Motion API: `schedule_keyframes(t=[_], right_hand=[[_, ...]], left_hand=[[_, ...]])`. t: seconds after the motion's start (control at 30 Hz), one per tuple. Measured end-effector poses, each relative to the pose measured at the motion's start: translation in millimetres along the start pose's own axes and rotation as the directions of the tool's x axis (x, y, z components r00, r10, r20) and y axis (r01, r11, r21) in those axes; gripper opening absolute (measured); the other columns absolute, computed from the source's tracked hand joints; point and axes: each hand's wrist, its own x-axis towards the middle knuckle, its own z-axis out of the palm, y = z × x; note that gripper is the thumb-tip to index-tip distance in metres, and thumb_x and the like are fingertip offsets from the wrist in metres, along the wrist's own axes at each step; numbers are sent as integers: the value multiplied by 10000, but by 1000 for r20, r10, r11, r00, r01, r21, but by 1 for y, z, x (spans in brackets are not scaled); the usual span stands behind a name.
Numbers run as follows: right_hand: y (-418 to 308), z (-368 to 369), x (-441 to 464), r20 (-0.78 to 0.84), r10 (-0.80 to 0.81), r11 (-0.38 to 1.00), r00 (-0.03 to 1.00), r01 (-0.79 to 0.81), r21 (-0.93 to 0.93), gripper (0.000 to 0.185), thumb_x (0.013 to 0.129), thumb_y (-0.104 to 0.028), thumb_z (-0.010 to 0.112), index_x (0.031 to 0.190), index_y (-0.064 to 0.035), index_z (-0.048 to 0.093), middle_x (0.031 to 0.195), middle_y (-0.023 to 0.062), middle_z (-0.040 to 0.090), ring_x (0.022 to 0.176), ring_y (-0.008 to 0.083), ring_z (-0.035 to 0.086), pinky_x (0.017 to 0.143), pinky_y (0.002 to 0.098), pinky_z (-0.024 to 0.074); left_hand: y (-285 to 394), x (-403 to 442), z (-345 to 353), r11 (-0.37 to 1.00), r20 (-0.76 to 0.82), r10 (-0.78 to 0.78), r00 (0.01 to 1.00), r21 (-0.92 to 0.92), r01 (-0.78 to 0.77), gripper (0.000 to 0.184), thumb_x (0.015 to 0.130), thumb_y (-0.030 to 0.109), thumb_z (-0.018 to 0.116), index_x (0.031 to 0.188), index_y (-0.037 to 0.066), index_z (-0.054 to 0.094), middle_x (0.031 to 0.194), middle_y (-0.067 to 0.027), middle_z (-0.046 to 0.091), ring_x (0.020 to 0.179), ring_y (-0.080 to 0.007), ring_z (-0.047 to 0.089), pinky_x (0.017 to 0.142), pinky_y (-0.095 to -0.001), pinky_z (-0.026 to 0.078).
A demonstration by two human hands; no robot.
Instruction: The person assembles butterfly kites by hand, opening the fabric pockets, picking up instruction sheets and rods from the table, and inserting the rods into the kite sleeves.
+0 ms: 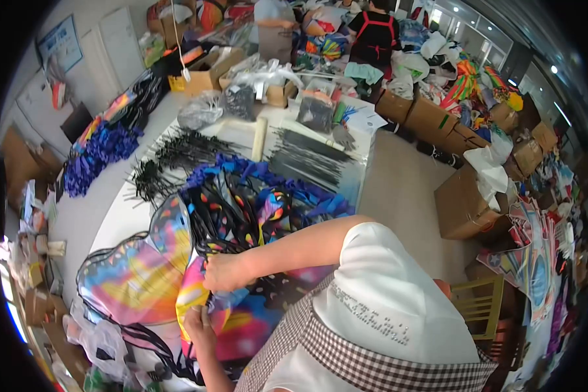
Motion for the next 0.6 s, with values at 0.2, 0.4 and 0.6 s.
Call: schedule_keyframes(t=[0.2, 0.4, 0.6], right_hand=[[-20, 6, 14, 280, 62, 998, 958, -66, 5, 184, 780, -231, 609, 731, -57, 641, 650, 134, 646, 651, 316, 664, 556, 439, 501], [-8, 6, 12, 248, 56, 990, 967, -86, 113, 220, 801, -292, 639, 768, -75, 650, 687, 133, 651, 676, 334, 659, 557, 459, 492], [18, -23, 14, 271, 12, 980, 963, -64, 187, 238, 826, -317, 634, 803, -80, 648, 716, 134, 654, 689, 343, 649, 576, 472, 481]], left_hand=[[-1, -1, 7, 992, 19, 110, 994, 56, -111, 112, 837, 44, 602, 753, -1, 543, 731, -176, 546, 712, -354, 522, 636, -448, 394], [-44, -47, -18, 994, -176, -109, 978, -10, 109, 98, 838, 45, 610, 909, -22, 618, 870, -172, 603, 838, -347, 561, 760, -424, 443], [-68, -109, -67, 955, -48, -279, 959, 93, 282, 265, 906, 79, 604, 1149, -26, 628, 1045, -206, 655, 914, -347, 616, 847, -366, 486]])
